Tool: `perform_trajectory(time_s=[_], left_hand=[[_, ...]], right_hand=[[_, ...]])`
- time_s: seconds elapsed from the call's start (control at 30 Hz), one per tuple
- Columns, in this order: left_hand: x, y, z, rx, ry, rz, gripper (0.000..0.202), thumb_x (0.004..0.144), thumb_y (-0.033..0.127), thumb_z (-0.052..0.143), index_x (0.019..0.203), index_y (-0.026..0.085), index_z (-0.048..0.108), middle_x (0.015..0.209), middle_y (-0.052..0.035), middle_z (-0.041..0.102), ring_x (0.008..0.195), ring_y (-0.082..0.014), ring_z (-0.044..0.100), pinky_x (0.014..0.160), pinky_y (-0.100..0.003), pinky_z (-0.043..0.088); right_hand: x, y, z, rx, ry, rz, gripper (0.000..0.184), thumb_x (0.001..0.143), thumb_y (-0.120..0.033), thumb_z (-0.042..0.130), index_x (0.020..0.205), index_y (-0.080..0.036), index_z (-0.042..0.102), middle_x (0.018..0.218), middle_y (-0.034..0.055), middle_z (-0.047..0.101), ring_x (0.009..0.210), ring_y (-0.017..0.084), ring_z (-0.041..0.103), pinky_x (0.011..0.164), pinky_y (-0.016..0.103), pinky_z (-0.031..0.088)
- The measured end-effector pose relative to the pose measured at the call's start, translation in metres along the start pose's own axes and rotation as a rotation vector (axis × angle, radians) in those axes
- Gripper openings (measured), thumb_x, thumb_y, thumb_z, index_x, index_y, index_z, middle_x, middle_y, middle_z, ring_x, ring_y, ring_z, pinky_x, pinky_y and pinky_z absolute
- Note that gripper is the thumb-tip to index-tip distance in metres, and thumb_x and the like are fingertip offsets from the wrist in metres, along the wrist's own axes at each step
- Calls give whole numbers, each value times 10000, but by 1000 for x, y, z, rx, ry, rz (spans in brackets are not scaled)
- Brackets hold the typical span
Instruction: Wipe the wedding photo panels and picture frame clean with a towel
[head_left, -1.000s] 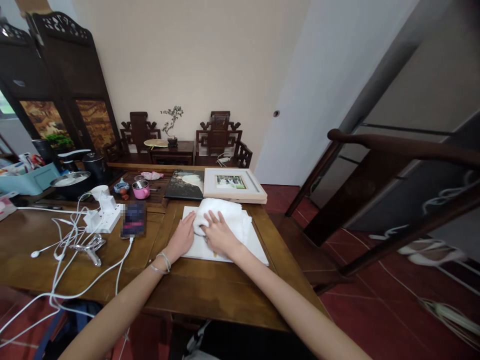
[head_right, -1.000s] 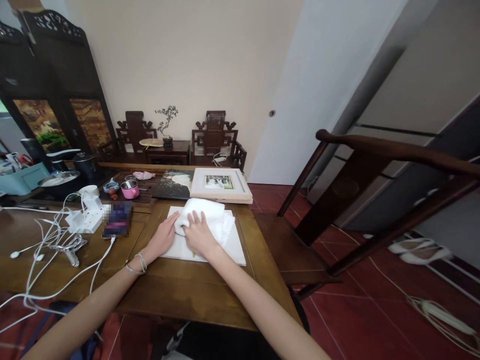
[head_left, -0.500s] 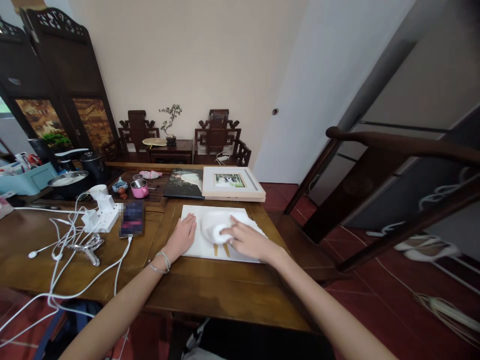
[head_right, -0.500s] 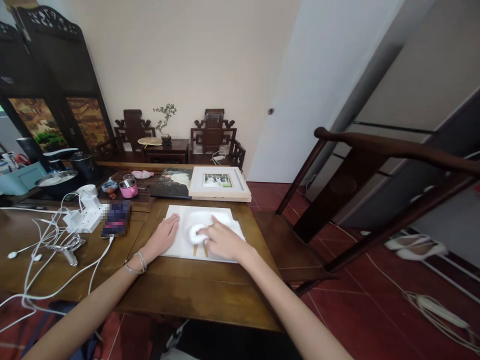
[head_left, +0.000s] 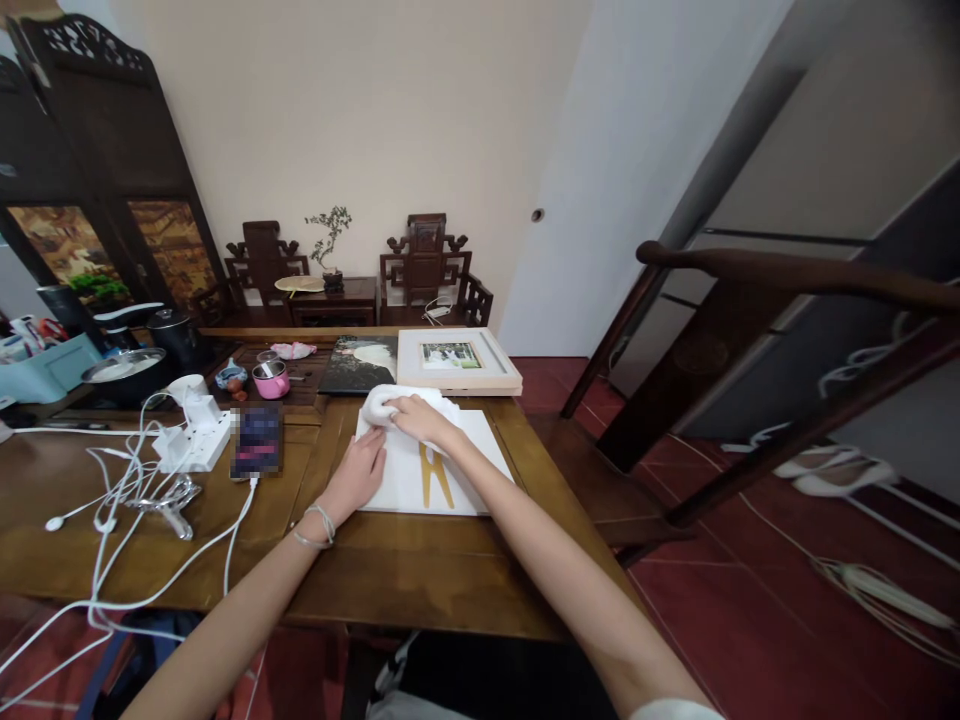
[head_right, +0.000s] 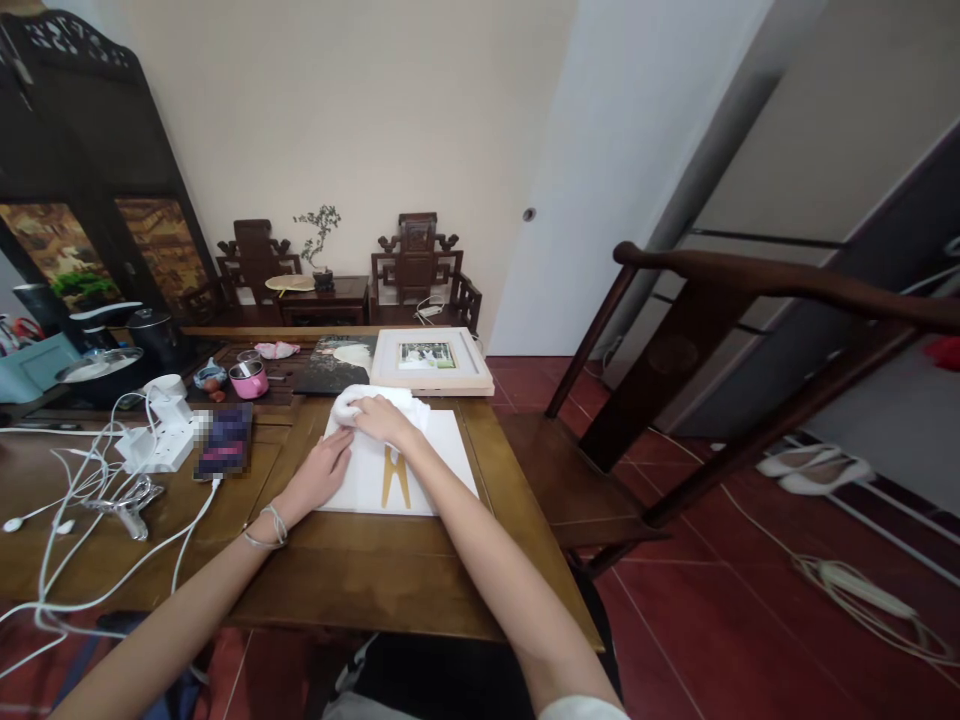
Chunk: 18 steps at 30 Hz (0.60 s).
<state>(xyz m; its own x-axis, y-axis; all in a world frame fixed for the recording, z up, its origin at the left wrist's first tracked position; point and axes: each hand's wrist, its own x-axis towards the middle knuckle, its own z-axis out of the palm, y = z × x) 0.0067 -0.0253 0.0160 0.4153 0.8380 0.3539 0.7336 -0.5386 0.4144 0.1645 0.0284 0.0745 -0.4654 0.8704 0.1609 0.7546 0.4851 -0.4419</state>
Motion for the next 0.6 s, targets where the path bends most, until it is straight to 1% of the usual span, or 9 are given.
perform_trajectory(time_s=[0.07, 0.13, 0.2, 0.27, 0.37, 0.43, 0.5, 0.57, 0.6], left_hand=[[0, -2, 2, 15, -10, -7, 379, 907, 182, 323, 1226, 114, 517, 1354, -155, 473, 1302, -272, 380, 1066, -535, 284], [0, -4, 4, 24, -17, -11, 380, 902, 176, 325, 1224, 109, 515, 1357, -155, 469, 1311, -271, 366, 1067, -536, 285], [-1, -6, 6, 26, -17, -11, 379, 899, 172, 329, 1226, 116, 511, 1359, -150, 468, 1313, -267, 364, 1069, -535, 285], [-1, -6, 7, 28, -13, -17, 376, 896, 170, 335, 1226, 123, 509, 1359, -147, 468, 1314, -263, 364, 1071, -532, 285], [-1, -7, 8, 28, -11, -24, 382, 894, 173, 342, 1240, 115, 494, 1364, -153, 462, 1318, -260, 357, 1078, -527, 275], [-1, -8, 9, 25, -6, -26, 389, 895, 178, 344, 1252, 112, 482, 1369, -154, 455, 1322, -258, 350, 1082, -523, 269], [-1, -8, 10, 24, -3, -24, 391, 895, 181, 344, 1256, 114, 479, 1373, -152, 451, 1326, -257, 344, 1083, -520, 268], [-1, -9, 10, 24, -4, -16, 387, 895, 178, 342, 1250, 120, 484, 1373, -149, 451, 1326, -257, 343, 1079, -522, 274], [-1, -9, 10, 24, -5, -11, 385, 893, 175, 343, 1246, 123, 487, 1372, -149, 453, 1325, -258, 345, 1076, -524, 278]], right_hand=[[-11, 17, -9, 3, 22, 46, 417, 772, -139, 377, 1079, -169, 657, 1190, 63, 632, 1082, 252, 550, 924, 313, 378], [-28, 39, -20, 5, 49, 102, 430, 782, -148, 378, 1129, -147, 631, 1239, 77, 598, 1136, 250, 520, 958, 320, 362], [-50, 57, -30, 3, 78, 160, 446, 796, -163, 373, 1181, -128, 596, 1296, 89, 551, 1196, 249, 474, 1002, 336, 327], [-76, 68, -35, -3, 91, 211, 445, 811, -182, 364, 1194, -124, 585, 1309, 95, 537, 1238, 261, 433, 1029, 367, 301], [-122, 67, -34, -8, 65, 254, 417, 813, -211, 373, 1152, -163, 613, 1252, 77, 581, 1271, 290, 394, 1031, 425, 302], [-156, 59, -29, 14, 22, 259, 396, 802, -226, 387, 1112, -193, 630, 1205, 68, 604, 1290, 299, 369, 1027, 451, 313], [-188, 50, -27, 54, -17, 245, 381, 788, -247, 401, 1083, -207, 639, 1178, 80, 610, 1312, 305, 333, 1018, 470, 328], [-211, 42, -28, 89, -48, 229, 370, 773, -266, 418, 1062, -216, 643, 1187, 92, 599, 1314, 313, 326, 1010, 481, 340], [-217, 40, -29, 100, -61, 228, 365, 767, -271, 426, 1054, -221, 646, 1193, 94, 595, 1303, 317, 343, 1006, 483, 344]])
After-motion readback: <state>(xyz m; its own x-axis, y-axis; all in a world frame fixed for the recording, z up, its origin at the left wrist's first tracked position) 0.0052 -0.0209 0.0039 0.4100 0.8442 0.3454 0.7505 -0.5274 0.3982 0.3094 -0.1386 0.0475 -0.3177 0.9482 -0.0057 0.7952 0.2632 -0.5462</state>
